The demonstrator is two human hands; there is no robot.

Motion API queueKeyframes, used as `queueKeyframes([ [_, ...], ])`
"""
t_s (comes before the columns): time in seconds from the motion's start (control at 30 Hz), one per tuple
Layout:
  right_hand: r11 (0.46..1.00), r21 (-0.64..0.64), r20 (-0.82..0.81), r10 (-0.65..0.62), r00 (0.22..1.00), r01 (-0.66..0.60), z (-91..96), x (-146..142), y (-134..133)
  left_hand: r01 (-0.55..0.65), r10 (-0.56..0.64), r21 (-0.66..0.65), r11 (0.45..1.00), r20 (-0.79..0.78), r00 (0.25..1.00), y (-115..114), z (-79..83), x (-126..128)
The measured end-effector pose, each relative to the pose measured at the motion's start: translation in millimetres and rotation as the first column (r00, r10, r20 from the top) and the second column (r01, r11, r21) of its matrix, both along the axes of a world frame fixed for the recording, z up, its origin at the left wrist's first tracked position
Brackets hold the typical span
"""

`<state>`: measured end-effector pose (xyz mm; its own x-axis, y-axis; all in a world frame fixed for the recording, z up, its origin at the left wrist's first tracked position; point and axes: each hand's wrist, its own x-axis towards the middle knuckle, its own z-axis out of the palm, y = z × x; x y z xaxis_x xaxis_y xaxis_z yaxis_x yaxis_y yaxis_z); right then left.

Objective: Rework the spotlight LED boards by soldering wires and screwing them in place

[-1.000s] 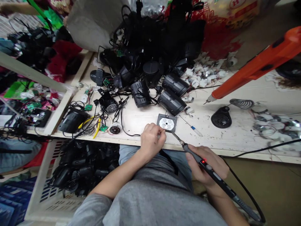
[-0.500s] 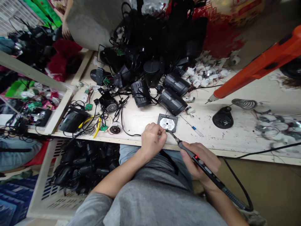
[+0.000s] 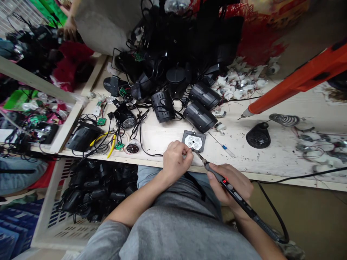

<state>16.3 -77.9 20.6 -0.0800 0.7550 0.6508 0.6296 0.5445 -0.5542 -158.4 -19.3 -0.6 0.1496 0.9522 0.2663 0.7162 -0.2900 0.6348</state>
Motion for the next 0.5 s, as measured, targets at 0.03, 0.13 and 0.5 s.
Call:
queueKeyframes([
  [0.03,1.0,0.002,-0.001,-0.001,1.0,0.001,-0.2,-0.3,0.2,-0.001,0.001,-0.003,1.0,-0.001,1.0,0.1,0.0,-0.1],
  [0.13,1.0,0.0,0.0,0.004,1.0,-0.004,-1.5,-1.0,0.6,0.0,0.0,0.001,1.0,0.004,1.0,0.5,-0.1,-0.2],
  [0.5,0.996,0.035,-0.05,-0.084,0.995,0.086,-2.7,4.4,-6.3,-0.015,0.015,0.007,1.0,-0.004,1.0,0.4,-0.9,0.8],
])
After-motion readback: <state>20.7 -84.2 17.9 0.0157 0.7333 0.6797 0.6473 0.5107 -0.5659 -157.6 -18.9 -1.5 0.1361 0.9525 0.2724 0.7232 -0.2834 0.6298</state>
